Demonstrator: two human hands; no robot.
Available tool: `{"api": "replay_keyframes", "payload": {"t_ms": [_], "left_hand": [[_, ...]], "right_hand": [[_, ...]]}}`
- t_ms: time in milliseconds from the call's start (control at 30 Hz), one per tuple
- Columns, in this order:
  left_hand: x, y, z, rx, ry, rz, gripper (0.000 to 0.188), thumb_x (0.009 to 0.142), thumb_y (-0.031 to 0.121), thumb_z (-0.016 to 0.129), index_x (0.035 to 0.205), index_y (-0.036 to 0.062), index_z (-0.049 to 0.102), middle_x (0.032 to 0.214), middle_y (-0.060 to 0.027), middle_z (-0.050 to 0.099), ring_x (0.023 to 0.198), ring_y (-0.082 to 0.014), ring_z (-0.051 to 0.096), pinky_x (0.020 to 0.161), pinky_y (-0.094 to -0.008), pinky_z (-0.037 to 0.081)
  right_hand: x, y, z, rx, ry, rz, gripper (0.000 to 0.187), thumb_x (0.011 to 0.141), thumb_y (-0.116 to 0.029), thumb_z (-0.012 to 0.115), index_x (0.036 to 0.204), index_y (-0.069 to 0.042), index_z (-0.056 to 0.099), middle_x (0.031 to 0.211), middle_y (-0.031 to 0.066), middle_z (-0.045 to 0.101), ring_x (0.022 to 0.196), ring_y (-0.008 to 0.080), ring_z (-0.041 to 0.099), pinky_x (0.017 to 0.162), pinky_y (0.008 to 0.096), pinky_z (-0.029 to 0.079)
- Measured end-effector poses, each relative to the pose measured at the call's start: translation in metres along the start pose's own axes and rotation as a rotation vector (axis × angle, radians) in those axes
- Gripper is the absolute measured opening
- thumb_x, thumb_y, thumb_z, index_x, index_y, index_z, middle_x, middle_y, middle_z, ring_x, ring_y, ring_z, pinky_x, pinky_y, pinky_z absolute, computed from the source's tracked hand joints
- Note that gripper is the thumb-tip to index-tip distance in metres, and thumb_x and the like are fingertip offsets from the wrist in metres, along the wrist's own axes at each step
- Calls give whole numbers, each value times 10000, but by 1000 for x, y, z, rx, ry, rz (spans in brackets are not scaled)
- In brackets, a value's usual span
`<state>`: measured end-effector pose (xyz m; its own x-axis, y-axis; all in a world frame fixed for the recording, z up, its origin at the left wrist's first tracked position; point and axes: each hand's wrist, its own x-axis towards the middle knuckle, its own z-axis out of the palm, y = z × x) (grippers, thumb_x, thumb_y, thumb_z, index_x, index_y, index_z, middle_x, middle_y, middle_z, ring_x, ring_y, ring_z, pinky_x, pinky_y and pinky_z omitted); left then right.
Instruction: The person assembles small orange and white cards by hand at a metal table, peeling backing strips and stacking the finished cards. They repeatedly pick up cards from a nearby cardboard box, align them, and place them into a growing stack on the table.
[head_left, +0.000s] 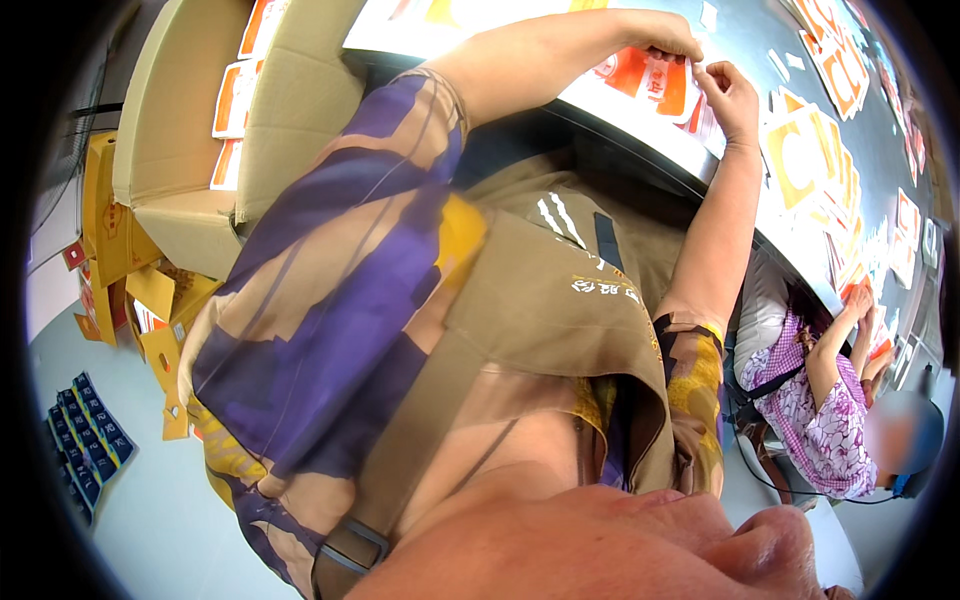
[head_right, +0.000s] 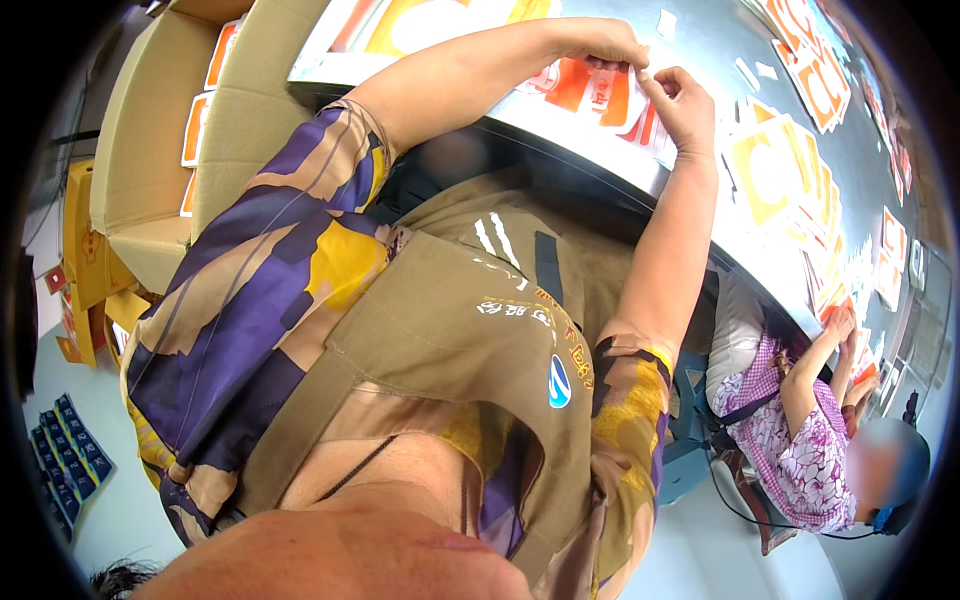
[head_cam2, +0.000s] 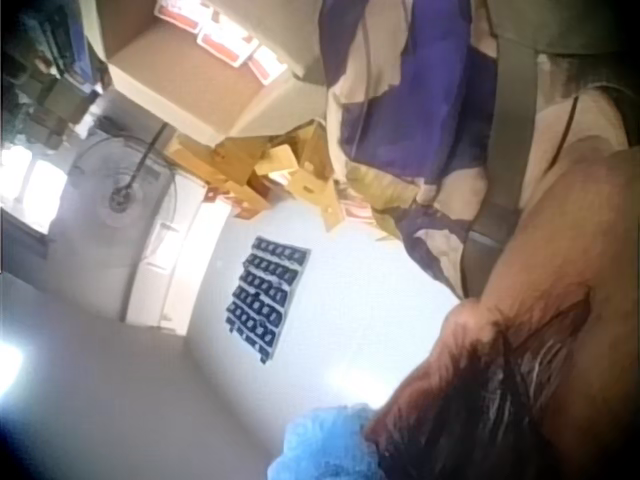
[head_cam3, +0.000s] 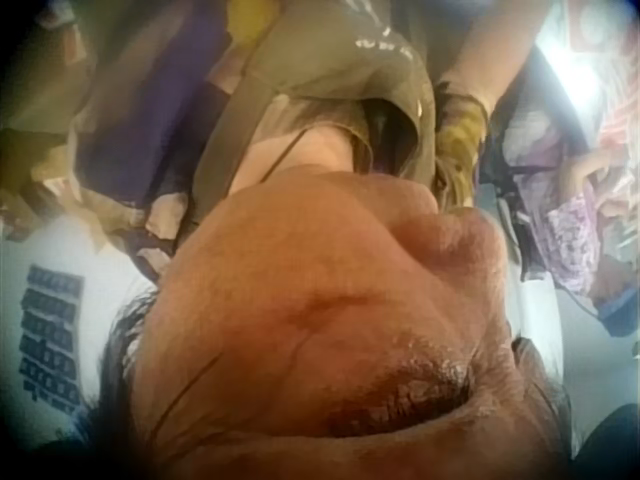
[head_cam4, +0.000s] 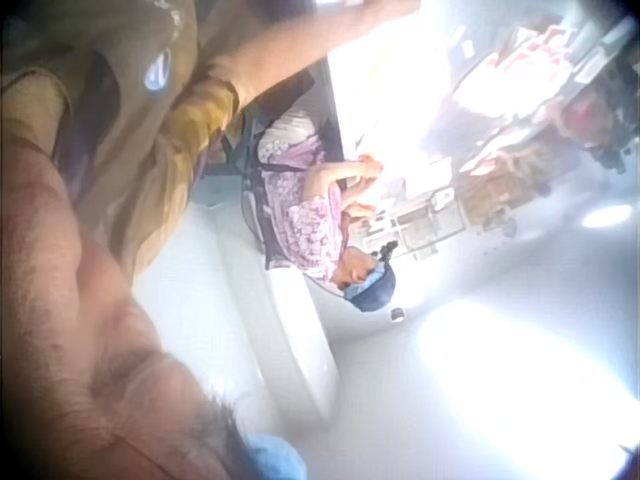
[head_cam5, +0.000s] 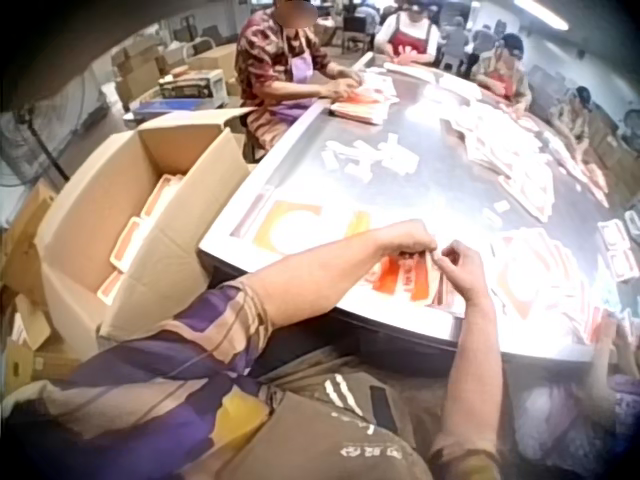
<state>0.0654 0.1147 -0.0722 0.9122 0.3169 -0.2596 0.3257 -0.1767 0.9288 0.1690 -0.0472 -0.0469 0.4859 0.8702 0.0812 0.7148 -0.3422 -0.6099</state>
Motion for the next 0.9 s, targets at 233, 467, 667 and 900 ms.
{"api": "replay_keyframes", "payload": {"t_ms": [233,467,667,900], "left_hand": [[3,-3,1,22,22,21,303,831,307,606,672,50,617,576,-10,517,430,-87,408,404,-236,295],[1,-1,5,20,32,12,326,838,322,594,693,31,625,582,-21,529,423,-91,433,379,-235,321],[0,0,6,45,13,16,357,854,337,569,704,19,632,586,-25,535,424,-90,436,371,-225,314],[-9,5,14,68,-2,47,345,850,339,589,720,25,650,585,-22,547,429,-75,436,377,-219,296]], "right_hand": [[-1,4,-8,368,-227,145,313,782,-316,685,891,-23,666,727,23,631,620,109,587,580,234,450],[-6,-10,-8,337,-323,210,294,772,-253,647,952,-20,665,702,-16,578,597,65,549,548,196,438],[-5,-1,-3,509,-356,212,297,773,-236,632,964,-11,662,734,0,600,624,89,567,570,230,489],[5,9,20,233,-210,118,289,870,-226,562,885,46,656,726,100,643,606,190,632,548,302,513]]}}
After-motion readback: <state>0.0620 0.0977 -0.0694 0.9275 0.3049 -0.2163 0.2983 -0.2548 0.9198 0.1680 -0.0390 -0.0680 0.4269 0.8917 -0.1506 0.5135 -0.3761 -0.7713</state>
